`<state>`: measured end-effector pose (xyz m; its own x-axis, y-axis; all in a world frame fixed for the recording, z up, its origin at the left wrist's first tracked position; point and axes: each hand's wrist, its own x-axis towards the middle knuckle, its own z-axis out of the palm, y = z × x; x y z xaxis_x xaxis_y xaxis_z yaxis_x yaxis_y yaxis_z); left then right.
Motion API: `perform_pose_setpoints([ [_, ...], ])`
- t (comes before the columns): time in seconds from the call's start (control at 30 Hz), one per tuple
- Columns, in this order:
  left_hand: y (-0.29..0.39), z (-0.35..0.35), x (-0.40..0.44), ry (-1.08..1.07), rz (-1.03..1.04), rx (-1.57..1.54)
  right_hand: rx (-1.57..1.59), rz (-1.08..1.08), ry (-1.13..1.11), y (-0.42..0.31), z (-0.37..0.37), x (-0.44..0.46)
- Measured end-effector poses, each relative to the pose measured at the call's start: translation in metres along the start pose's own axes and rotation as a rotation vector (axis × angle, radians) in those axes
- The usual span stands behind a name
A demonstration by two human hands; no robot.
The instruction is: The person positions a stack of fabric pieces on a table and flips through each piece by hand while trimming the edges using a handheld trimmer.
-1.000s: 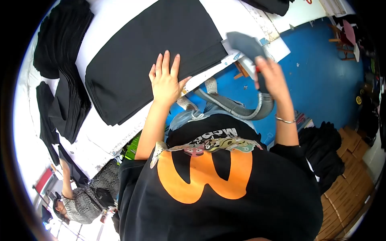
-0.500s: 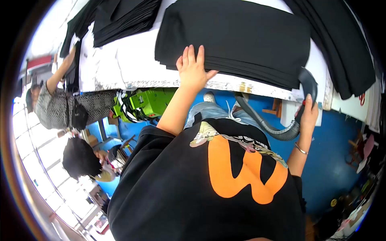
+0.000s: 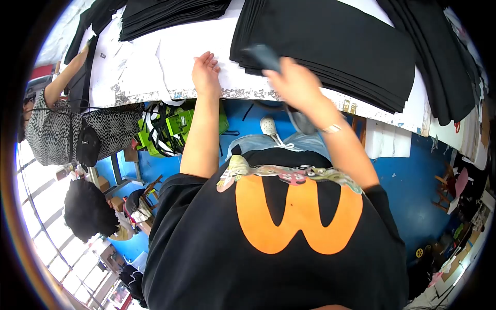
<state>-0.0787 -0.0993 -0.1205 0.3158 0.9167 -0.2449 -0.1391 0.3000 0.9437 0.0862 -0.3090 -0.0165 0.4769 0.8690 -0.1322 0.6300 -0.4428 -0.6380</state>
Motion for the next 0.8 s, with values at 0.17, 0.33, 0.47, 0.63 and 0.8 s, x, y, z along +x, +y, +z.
perform_pose_setpoints([
  [0.17,0.008,-0.025,0.002,0.089,-0.104,-0.06,-0.072,0.02,0.016,-0.025,0.002,0.009],
  [0.33,0.024,-0.026,-0.002,0.002,-0.073,0.266,0.293,0.595,0.366,0.077,-0.08,-0.098],
  [0.47,0.055,0.046,0.006,-0.239,0.617,0.613,0.103,0.704,0.669,0.111,-0.115,-0.179],
  [0.63,0.043,0.179,0.024,-0.684,0.873,0.909,-0.003,0.405,0.336,0.066,-0.081,-0.15],
  [0.8,-0.011,0.242,0.047,-0.783,0.843,1.074,0.016,0.382,0.251,0.094,-0.074,-0.146],
])
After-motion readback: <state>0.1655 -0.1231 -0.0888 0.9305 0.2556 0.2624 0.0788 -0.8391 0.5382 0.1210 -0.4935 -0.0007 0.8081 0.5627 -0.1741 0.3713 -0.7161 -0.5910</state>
